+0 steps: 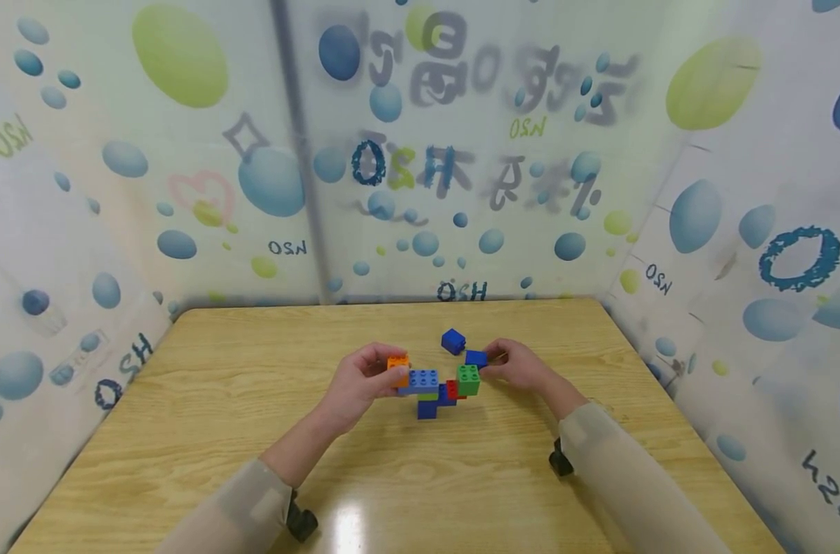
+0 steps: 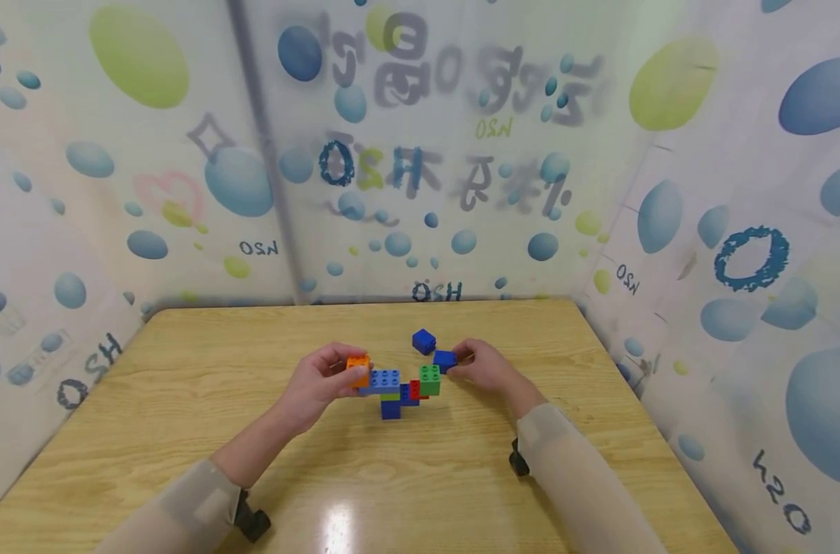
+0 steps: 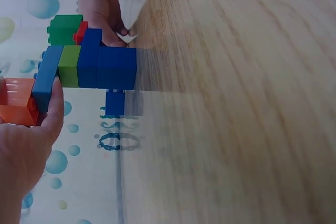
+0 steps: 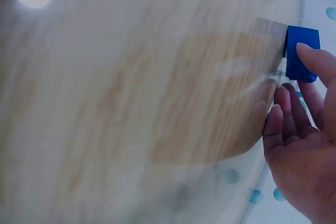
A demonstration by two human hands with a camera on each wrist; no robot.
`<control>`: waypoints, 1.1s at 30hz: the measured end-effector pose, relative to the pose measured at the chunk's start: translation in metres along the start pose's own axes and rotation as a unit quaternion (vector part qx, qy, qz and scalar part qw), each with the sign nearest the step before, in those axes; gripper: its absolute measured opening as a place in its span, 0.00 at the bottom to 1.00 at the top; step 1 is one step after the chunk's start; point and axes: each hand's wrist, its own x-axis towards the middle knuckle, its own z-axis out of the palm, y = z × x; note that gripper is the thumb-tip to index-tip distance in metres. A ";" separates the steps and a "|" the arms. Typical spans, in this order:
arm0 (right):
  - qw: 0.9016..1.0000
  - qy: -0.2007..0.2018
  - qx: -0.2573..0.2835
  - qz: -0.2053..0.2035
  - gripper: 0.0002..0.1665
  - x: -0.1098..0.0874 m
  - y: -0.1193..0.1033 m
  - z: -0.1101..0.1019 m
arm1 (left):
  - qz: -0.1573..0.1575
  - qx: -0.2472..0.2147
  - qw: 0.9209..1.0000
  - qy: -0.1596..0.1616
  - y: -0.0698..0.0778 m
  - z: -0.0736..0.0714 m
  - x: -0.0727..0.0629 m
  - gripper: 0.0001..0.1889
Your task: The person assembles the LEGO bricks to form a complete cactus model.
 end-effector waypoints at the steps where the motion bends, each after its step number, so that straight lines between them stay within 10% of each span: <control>1: 1.000 0.002 0.002 0.000 0.24 -0.001 0.000 -0.001 | 0.000 0.000 1.000 0.000 0.000 0.000 0.000 0.18; 9: 0.999 0.023 0.025 0.012 0.24 -0.008 0.004 -0.005 | 0.002 0.000 1.000 -0.001 0.000 0.000 0.000 0.18; 33: 0.990 0.049 0.050 -0.124 0.25 -0.039 -0.049 -0.019 | 0.003 -0.006 1.000 -0.004 0.001 0.001 0.000 0.19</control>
